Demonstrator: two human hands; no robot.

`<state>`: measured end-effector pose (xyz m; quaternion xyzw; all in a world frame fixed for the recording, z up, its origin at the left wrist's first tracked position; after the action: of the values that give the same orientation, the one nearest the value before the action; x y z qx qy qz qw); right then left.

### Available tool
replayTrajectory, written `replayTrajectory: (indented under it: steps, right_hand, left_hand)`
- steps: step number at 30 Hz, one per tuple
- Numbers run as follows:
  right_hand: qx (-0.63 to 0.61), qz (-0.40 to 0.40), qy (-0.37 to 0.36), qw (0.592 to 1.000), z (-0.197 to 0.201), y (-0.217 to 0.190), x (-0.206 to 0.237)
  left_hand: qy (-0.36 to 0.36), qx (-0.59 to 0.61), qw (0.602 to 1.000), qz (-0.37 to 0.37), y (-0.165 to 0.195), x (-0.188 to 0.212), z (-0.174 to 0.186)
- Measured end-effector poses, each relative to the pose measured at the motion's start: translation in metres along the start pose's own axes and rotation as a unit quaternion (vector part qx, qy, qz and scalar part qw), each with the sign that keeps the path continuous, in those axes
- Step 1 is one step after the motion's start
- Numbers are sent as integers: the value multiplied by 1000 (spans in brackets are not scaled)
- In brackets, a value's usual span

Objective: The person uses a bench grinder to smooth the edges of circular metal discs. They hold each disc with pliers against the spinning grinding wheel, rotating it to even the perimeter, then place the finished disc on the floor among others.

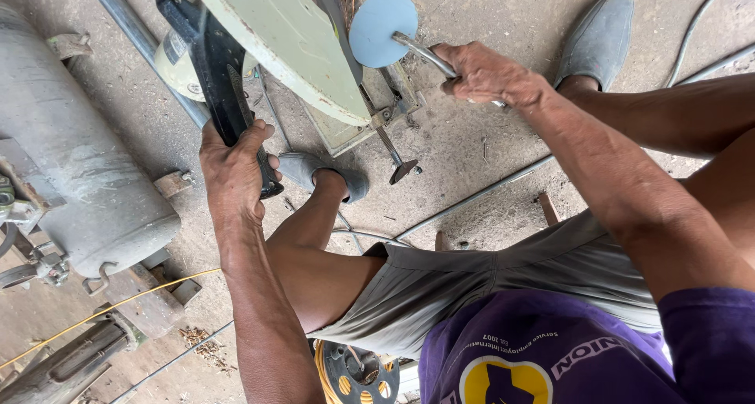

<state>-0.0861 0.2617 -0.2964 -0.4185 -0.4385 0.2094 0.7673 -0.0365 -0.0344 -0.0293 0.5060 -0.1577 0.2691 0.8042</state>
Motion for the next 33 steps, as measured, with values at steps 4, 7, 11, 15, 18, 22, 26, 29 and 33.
replayTrajectory:
  steps: [4, 7, 11, 15, 18, 22, 26, 29, 33]
  right_hand:
    - [46, -52, -64, 996, 16, 7, 15]
    - [62, -46, -98, 992, 35, 15, 32]
    - [11, -29, -18, 999, 48, 18, 33]
    - [19, -52, 51, 997, 39, 8, -3]
    - [57, -137, 75, 986, 27, 12, -12]
    - [115, -125, 114, 979, 30, 5, -10]
    - [157, -104, 113, 975, 35, -2, -3]
    - [176, 10, 134, 975, 46, -19, 13]
    - [110, -33, 62, 991, 53, -9, 29]
  left_hand:
    - [-3, 7, 1000, 2, -1, 0, -1]
    - [-12, 13, 1000, 3, -2, -1, -2]
    - [-8, 20, 1000, 3, -2, 1, -3]
    - [-2, 2, 1000, 21, -1, 1, -1]
    - [-4, 14, 1000, 22, -2, 3, -1]
    - [-1, 16, 1000, 23, -4, 1, 0]
    - [-2, 17, 1000, 19, -4, 2, -1]
    - [4, 7, 1000, 24, -3, 5, -1]
    - [5, 12, 1000, 20, 1, 6, -1]
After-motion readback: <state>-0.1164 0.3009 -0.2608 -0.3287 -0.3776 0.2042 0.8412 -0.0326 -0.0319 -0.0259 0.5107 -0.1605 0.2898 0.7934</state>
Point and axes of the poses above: each hand's wrist, its own x-axis away from the middle knuckle, its own z-axis out of the back of the hand, y = z × x, the point moved 8 cm from there along -x, towards the middle knuckle, and after that the axes turned 14 degrees about -y, right-handed, at the moved point
